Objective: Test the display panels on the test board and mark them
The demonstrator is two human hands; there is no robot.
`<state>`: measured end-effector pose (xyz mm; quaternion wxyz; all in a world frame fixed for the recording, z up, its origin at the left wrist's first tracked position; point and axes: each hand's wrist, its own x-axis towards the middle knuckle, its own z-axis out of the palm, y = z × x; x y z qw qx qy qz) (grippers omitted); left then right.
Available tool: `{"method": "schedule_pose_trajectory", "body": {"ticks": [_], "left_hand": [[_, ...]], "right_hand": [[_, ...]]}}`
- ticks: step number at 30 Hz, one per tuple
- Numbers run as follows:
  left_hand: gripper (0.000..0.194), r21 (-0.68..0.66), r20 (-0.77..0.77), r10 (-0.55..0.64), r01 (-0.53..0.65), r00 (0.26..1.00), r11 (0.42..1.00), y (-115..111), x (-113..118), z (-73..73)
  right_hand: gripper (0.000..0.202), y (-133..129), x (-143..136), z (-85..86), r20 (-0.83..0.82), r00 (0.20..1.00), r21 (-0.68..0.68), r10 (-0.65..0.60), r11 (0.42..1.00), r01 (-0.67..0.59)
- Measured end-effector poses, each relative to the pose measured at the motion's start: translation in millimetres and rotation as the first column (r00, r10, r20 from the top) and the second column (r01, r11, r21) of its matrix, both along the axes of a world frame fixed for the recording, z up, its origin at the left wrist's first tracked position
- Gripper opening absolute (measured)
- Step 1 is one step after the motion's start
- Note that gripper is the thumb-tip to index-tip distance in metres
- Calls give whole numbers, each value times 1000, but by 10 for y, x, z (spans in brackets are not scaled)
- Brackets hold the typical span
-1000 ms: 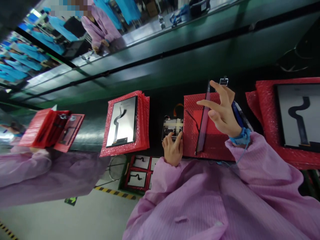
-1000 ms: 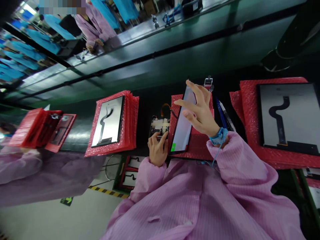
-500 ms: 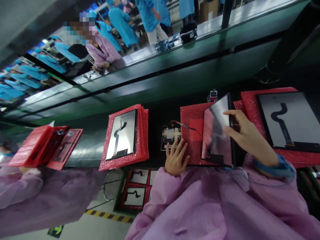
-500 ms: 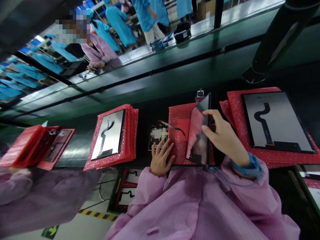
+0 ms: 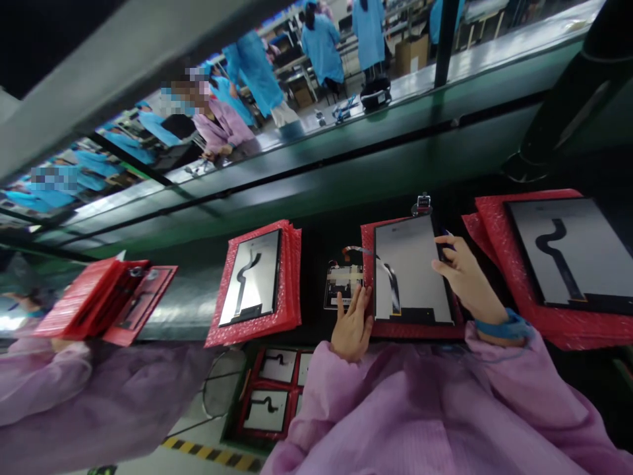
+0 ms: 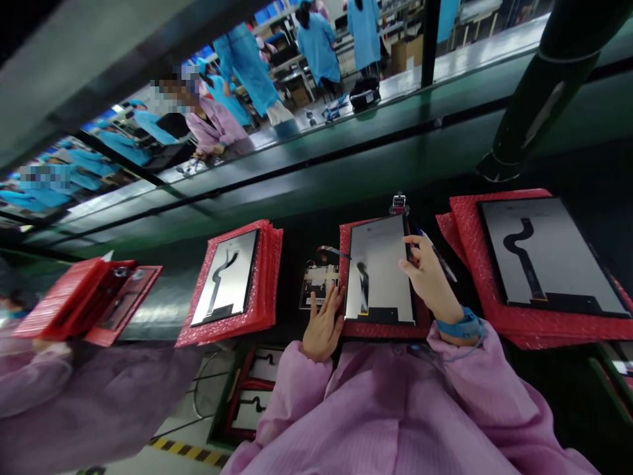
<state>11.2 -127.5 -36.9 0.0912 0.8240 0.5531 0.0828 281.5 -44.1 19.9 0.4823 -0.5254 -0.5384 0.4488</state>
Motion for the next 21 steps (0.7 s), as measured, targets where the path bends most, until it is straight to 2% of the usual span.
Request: {"method": "schedule_pose_trajectory", "body": {"ticks": [3, 5, 6, 8, 10, 11, 12, 14, 16, 18, 21], "left_hand": [[69, 4, 23, -22, 22, 999, 1000, -9, -24, -36], [71, 52, 79, -62, 58, 995, 997, -23, -36, -36], [70, 98, 118, -90, 78, 989, 992, -21, -42, -16], [59, 231, 208, -147, 98, 967, 968, 30, -55, 80], [42, 380, 297, -185, 62, 937, 923, 186, -74, 240], [34, 443, 336, -191, 24, 922, 896, 309, -84, 328], [29, 487, 377, -178, -31, 909, 873, 459, -92, 408], [24, 527, 446, -117, -154, 887, 836, 799, -99, 515], [28, 482, 466, -22, -233, 885, 845, 1111, -89, 526], [34, 398, 470, 30, -242, 882, 885, 1313, -72, 466], [36, 271, 447, 26, -163, 894, 949, 1378, -69, 353]], "right_hand": [[49, 68, -42, -200, 9, 1000, -110, 26, 994, -25], [50, 83, -20, -273, 195, 981, -68, -2, 998, 15], [48, 84, -7, -280, 334, 942, -2, -44, 999, 48], [43, 87, -9, -226, 594, 787, 170, -166, 982, 79], [40, 130, -78, -108, 724, 650, 290, -232, 957, 19], [40, 178, -143, -42, 749, 628, 307, -213, 951, -43], [40, 245, -226, 17, 756, 638, 293, -149, 948, -126], [36, 415, -426, 90, 727, 683, 225, 69, 916, -332], [34, 582, -628, 91, 673, 679, 120, 295, 861, -494], [34, 692, -781, 43, 637, 675, 75, 373, 841, -536], [28, 721, -870, -46, 595, 687, 52, 417, 833, -551]]}}
